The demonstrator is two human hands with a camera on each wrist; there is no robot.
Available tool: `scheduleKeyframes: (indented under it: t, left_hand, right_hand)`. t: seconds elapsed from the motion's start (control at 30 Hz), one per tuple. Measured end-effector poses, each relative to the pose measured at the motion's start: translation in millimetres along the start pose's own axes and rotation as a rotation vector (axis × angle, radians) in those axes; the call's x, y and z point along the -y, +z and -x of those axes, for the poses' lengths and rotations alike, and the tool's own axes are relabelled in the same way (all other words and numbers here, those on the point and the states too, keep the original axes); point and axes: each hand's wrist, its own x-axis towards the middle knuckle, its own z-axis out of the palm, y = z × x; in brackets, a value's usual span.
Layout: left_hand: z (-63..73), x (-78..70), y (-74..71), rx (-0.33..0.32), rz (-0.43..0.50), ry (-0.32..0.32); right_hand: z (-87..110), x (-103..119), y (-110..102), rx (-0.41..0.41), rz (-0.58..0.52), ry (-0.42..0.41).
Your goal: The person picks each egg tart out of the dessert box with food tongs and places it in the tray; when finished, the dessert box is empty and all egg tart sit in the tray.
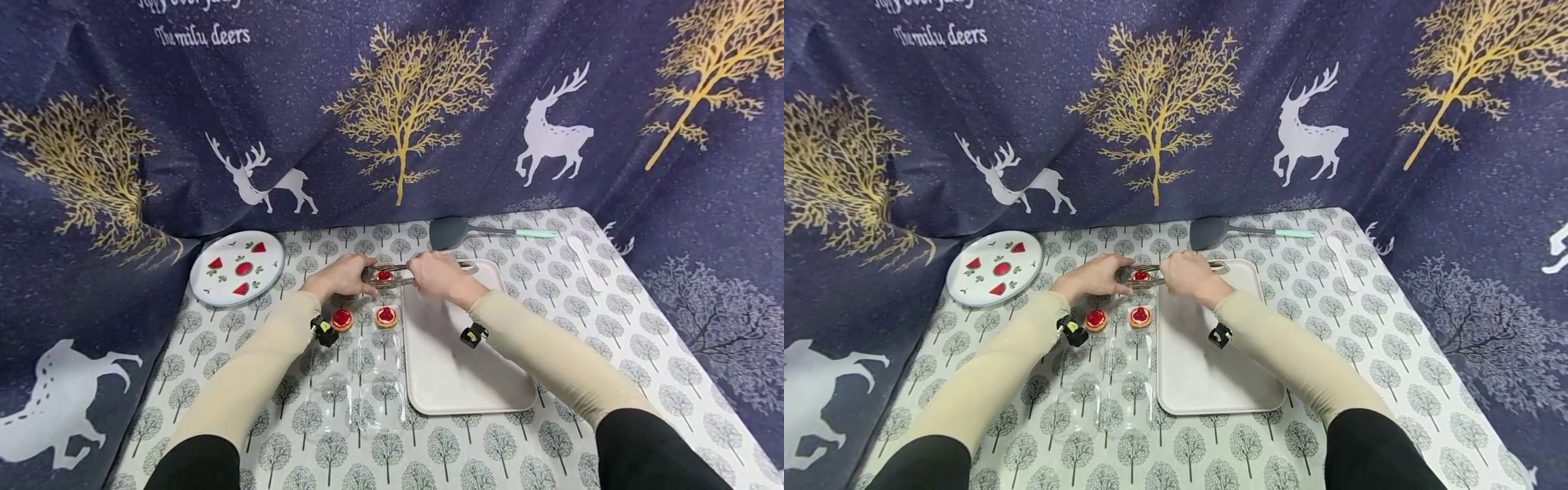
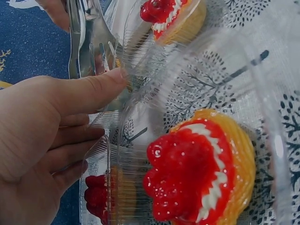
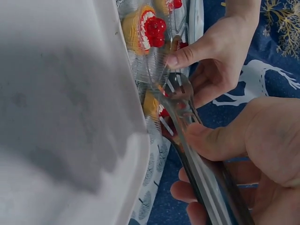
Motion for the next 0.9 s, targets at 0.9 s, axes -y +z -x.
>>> scheduleKeyframes:
  t: [0.9]
  left_hand:
    - [1.7, -0.1, -2.4, 0.005, 0.013, 0.011]
  right_hand:
    - [11.8, -8, 1, -0.026, -0.061, 0.002]
